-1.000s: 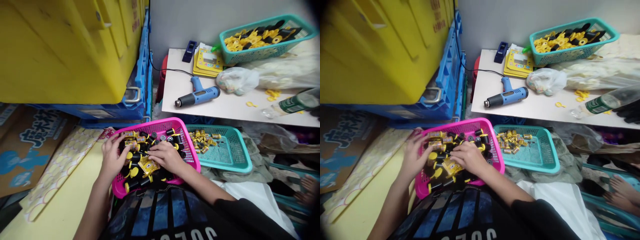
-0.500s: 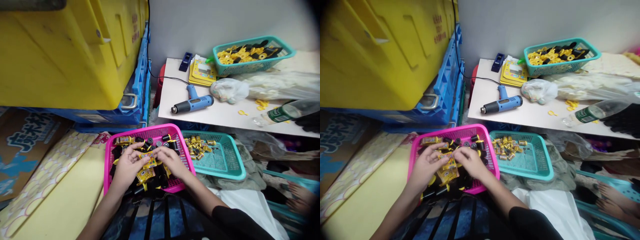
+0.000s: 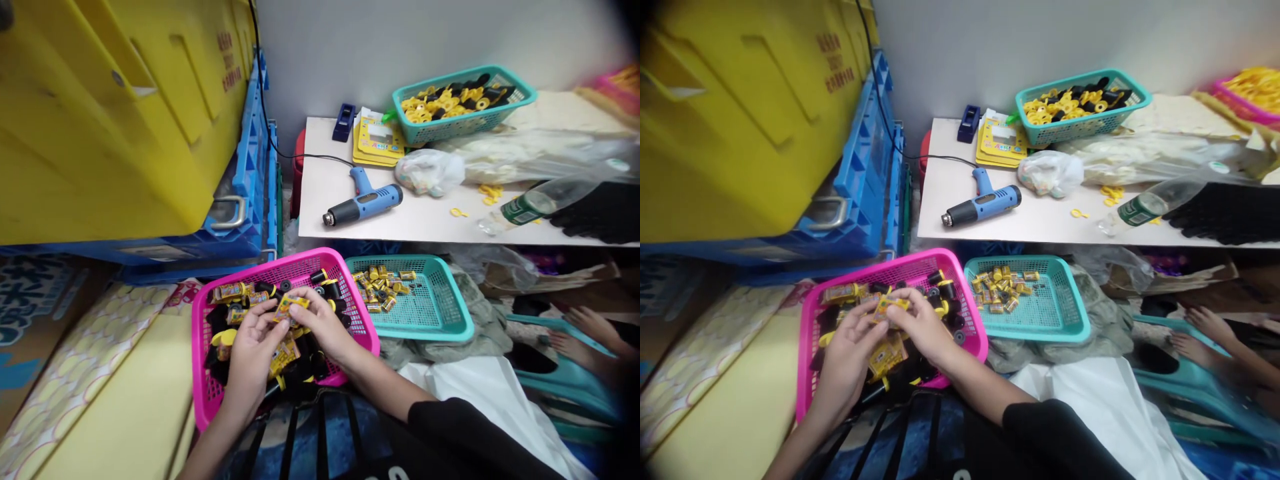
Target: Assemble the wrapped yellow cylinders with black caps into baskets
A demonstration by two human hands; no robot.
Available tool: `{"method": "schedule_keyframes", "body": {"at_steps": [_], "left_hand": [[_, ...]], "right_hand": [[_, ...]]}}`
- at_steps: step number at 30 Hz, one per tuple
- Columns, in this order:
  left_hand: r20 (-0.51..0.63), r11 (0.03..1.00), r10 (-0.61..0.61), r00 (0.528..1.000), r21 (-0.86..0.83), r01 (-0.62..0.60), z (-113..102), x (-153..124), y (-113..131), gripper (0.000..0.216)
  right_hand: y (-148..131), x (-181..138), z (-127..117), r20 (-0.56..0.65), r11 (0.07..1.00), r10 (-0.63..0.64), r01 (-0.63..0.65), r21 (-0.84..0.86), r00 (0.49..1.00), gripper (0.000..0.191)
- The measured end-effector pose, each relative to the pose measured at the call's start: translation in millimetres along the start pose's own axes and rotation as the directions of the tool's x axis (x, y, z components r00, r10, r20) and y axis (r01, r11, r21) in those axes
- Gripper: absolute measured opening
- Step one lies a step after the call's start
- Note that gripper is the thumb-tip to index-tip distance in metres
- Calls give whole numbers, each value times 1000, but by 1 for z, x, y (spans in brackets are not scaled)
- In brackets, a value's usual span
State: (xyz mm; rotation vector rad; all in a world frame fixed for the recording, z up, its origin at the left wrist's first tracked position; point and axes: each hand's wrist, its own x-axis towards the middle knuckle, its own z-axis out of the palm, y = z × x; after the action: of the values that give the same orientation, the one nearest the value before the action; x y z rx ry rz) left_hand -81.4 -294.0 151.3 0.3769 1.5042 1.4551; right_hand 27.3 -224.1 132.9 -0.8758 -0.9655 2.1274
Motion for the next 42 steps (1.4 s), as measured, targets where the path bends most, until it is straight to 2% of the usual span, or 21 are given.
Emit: {"method": "schedule_keyframes", "body": {"at_steps": [2, 5, 9, 12, 14, 15, 17, 19, 20, 21, 22, 26, 29, 33, 34, 35, 36, 38, 39, 40, 42], "left_hand": [[-5, 1000, -9, 1000, -10, 9, -2, 0, 0, 57], [20, 997, 23, 1000, 79, -25, -8, 2, 4, 52], [29, 983, 99, 995, 152, -102, -14, 7, 14, 58], [76, 986, 49, 996, 159, -60, -17, 11, 20, 59], [96, 983, 28, 995, 178, -45, -19, 13, 21, 55], [93, 980, 18, 995, 195, -36, -21, 13, 21, 51], [52, 971, 8, 999, 237, -20, -25, 15, 19, 42], [-2, 961, 12, 1000, 277, -11, -29, 16, 17, 36], [-25, 956, 23, 999, 293, -15, -31, 17, 17, 35], [-43, 952, 40, 998, 304, -25, -32, 18, 17, 34], [-60, 949, 62, 996, 312, -40, -33, 19, 17, 33], [-87, 951, 178, 980, 272, -149, -35, 20, 21, 28], [-94, 988, 126, 988, 104, -116, -38, 21, 23, 31], [-121, 997, 3, 993, -76, -12, -42, 23, 24, 38], [-128, 996, -2, 992, -89, -10, -42, 24, 24, 39], [-131, 996, -4, 991, -94, -9, -42, 24, 24, 39], [-131, 996, -6, 991, -94, -7, -42, 25, 23, 39], [-124, 997, -7, 992, -78, -3, -41, 26, 21, 40], [-119, 998, -5, 993, -67, -3, -40, 26, 20, 40], [-112, 998, -2, 994, -57, -4, -39, 25, 19, 39], [-98, 999, 9, 995, -42, -13, -37, 24, 19, 38]], "right_hand": [[2, -1, 0, 17, 1000, 23, -23, -17, 1000, 41], [1, 0, -2, -4, 980, -66, 64, -186, 998, 39], [-8, 3, -8, 73, 781, -194, 199, -592, 978, 30], [-14, 4, -10, 153, 678, -158, 220, -702, 975, 42], [-22, 8, -13, 255, 584, -158, 299, -754, 954, 47], [-27, 12, -16, 305, 499, -155, 341, -797, 940, 47], [-39, 24, -22, 338, 188, -83, 348, -919, 938, 45], [-48, 43, -30, 250, -175, 13, 248, -953, 968, 39], [-50, 53, -34, 194, -307, 46, 198, -931, 980, 34], [-50, 62, -37, 148, -388, 71, 164, -907, 986, 29], [-48, 71, -40, 120, -424, 90, 147, -894, 989, 26], [-33, 90, -43, 92, -470, 146, 151, -870, 985, 28], [-30, 90, -46, 135, -443, 158, 192, -875, 978, 27], [-40, 75, -52, 210, -322, 126, 240, -916, 970, 39], [-44, 69, -52, 236, -225, 101, 253, -941, 966, 42], [-48, 61, -51, 264, -69, 60, 268, -961, 963, 43], [-52, 54, -49, 285, 140, 10, 281, -950, 958, 42], [-59, 38, -43, 294, 575, -59, 273, -771, 954, 41], [-61, 32, -39, 297, 722, -63, 249, -645, 953, 41], [-63, 27, -35, 306, 806, -53, 222, -549, 950, 41], [-64, 21, -30, 312, 882, -33, 175, -438, 949, 42]]}}
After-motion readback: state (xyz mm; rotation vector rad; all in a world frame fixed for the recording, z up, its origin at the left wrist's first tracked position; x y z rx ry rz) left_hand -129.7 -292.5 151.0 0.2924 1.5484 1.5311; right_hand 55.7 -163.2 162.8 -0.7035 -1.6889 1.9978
